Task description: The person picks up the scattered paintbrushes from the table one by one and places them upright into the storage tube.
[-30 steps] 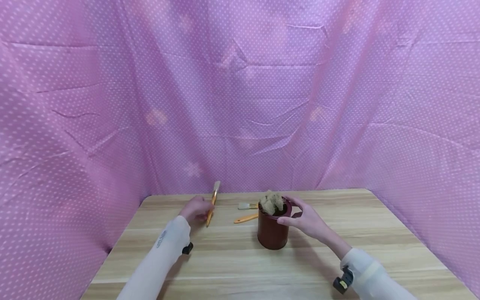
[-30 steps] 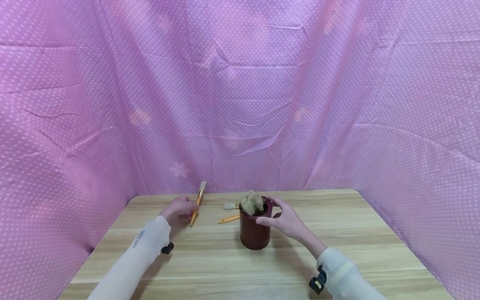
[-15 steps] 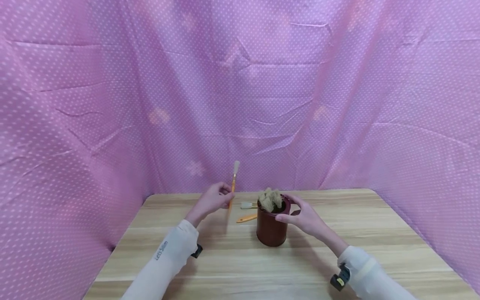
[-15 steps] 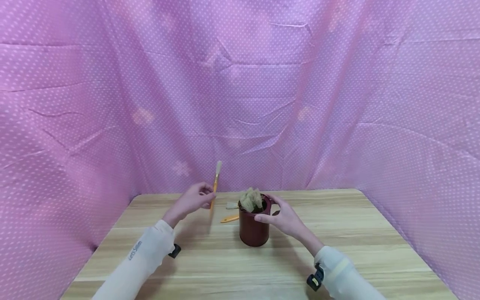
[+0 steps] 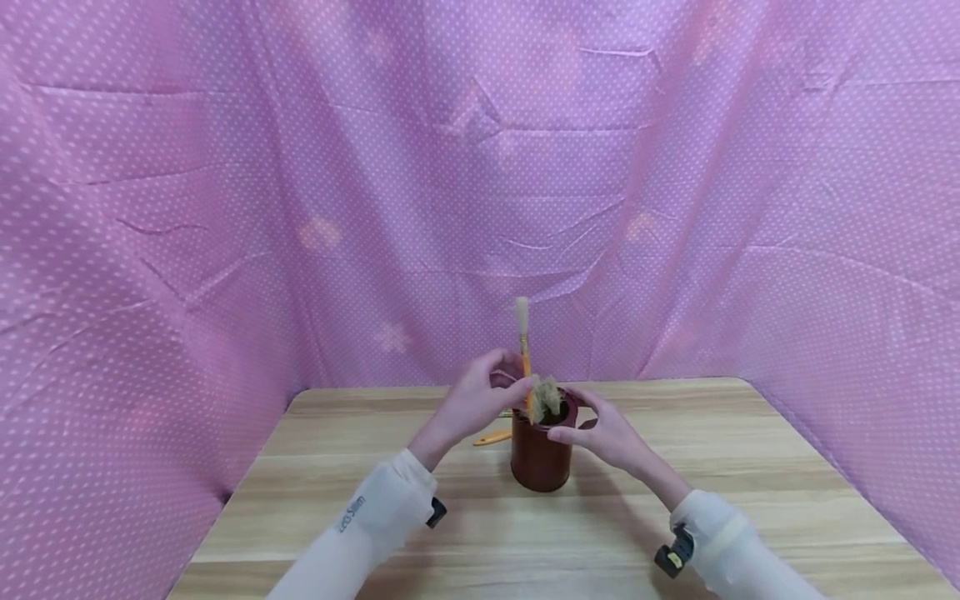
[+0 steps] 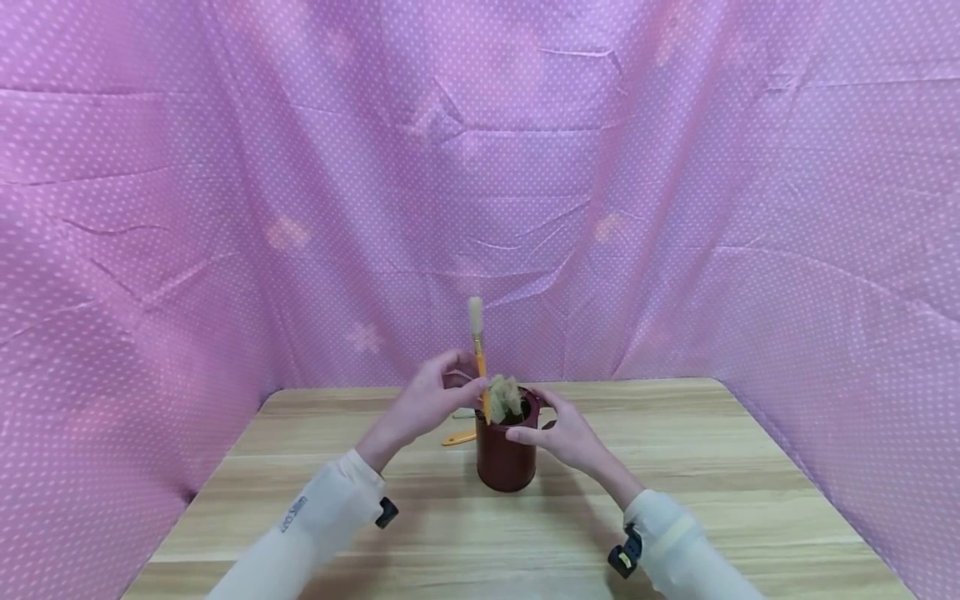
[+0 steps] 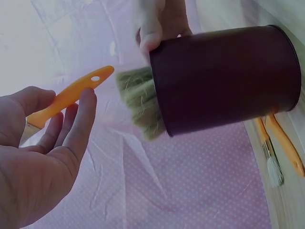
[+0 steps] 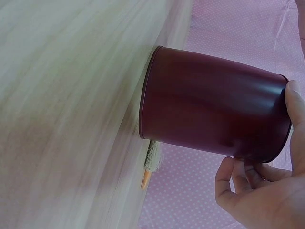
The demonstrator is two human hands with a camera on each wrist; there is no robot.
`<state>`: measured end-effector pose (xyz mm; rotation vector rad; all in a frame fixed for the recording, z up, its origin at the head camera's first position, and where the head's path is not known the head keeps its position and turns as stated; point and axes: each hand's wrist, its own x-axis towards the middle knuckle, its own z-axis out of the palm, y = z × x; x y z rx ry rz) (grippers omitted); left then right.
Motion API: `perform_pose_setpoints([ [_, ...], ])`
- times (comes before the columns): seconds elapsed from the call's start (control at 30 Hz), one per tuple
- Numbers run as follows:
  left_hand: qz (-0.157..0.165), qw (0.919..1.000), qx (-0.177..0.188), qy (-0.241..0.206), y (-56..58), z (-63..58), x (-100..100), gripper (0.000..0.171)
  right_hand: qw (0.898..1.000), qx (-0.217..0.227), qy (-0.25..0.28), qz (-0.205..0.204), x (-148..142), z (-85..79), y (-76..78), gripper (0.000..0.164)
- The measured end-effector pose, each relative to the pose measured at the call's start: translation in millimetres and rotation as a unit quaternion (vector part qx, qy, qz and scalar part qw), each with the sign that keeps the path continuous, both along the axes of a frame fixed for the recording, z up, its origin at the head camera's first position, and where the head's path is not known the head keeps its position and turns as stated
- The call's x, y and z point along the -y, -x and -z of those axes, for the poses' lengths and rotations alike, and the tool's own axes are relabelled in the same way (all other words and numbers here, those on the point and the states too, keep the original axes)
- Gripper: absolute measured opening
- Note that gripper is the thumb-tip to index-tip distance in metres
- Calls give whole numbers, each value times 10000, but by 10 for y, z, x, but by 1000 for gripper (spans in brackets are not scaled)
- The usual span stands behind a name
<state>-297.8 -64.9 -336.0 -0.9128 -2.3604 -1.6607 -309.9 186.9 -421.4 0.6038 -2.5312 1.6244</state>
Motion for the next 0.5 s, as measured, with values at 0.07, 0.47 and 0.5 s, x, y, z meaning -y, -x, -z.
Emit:
perform_pose_setpoints([
  [0.07,-59,9999,-79,95,-1,12,-54,25,10000,-43,26,17,-15,64,48,79],
  [0.47,-135,9972,-618,395,51,87,-229,26,9999,5,164,-8,-29,112,103,79],
  [0.5,-155,9968,-668,412,59,89,-237,27,9999,5,159,6,-29,111,104,79],
])
